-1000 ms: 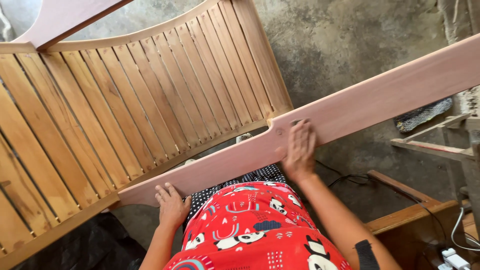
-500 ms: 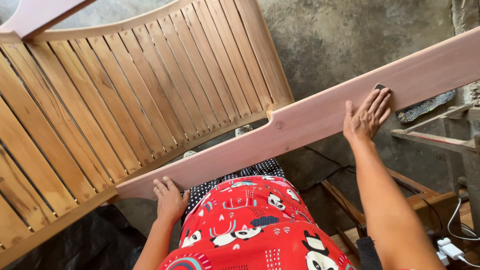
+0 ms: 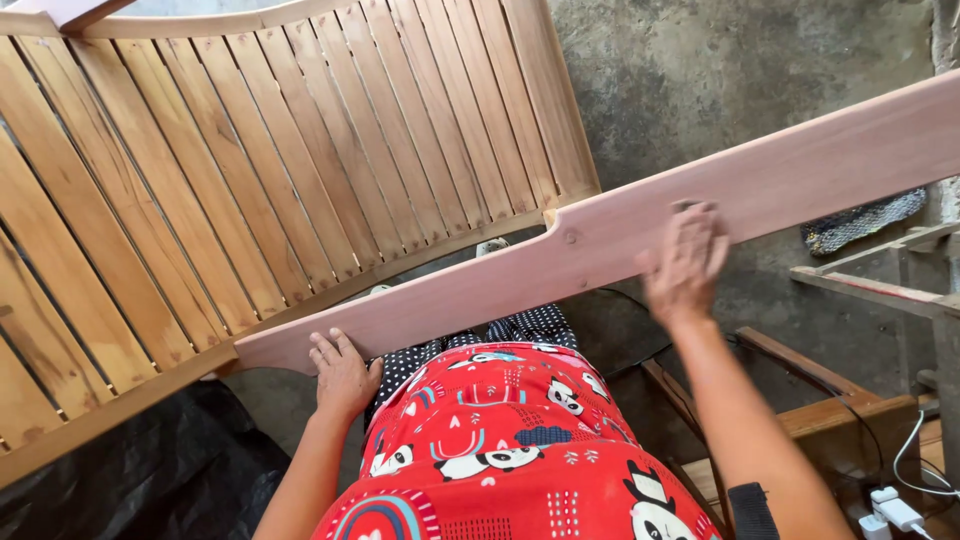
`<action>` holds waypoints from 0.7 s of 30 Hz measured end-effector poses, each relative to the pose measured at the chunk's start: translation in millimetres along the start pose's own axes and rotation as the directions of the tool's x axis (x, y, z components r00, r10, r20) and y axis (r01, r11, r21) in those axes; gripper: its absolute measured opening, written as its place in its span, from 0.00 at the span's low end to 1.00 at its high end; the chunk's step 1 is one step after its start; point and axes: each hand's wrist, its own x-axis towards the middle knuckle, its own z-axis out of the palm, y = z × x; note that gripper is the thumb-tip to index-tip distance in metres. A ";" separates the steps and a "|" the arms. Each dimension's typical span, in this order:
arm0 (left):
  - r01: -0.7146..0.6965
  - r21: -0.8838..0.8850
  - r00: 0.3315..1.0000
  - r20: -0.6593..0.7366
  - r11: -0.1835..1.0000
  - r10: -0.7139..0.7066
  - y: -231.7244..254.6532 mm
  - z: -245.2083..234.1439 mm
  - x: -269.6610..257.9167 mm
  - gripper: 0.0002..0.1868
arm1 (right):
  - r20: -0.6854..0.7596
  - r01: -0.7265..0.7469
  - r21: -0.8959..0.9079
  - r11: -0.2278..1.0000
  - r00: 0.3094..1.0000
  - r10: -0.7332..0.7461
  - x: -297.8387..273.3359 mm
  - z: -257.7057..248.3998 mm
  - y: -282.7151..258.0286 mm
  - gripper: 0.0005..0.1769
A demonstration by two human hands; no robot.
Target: Sand wooden chair parts by hand using sandpaper.
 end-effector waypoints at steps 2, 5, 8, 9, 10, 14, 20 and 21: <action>-0.003 0.007 1.000 -0.003 1.000 0.003 0.5 -1.9 1.8 0.56 | 0.005 -0.247 -0.014 0.969 0.969 0.247 20.3 -2.7 23.4 0.48; 0.007 -0.020 1.000 -0.002 1.000 -0.007 0.7 -1.4 1.4 0.56 | -0.001 -0.436 0.020 0.900 0.900 0.436 32.5 -5.8 -5.2 0.50; 0.016 0.024 1.000 0.018 1.000 -0.016 3.2 -3.3 3.1 0.56 | -0.225 -0.045 0.085 0.995 0.972 0.063 20.2 10.2 -78.9 0.48; 0.034 -0.012 0.999 0.035 0.999 -0.034 4.0 -4.7 2.3 0.56 | -0.120 0.150 0.015 0.989 0.982 -0.147 11.0 13.6 -110.3 0.51; 0.053 -0.047 0.997 0.052 0.997 -0.051 4.7 -6.1 1.5 0.57 | 0.000 0.344 -0.034 0.938 0.939 -0.344 1.6 17.0 -141.6 0.54; 0.088 -0.071 0.994 0.078 0.994 -0.082 7.4 -13.3 -0.2 0.57 | 0.054 0.549 -0.143 0.823 0.835 -0.547 6.4 27.8 -128.2 0.55; 0.084 -0.093 0.994 0.079 0.992 -0.077 10.5 -20.1 -4.0 0.56 | -0.089 0.065 0.159 0.985 0.995 -0.051 65.2 -14.7 8.9 0.49; 0.085 -0.091 0.994 0.080 0.992 -0.078 10.0 -19.2 -3.2 0.56 | -0.043 -0.128 0.151 0.980 0.990 0.135 72.6 -21.7 22.2 0.49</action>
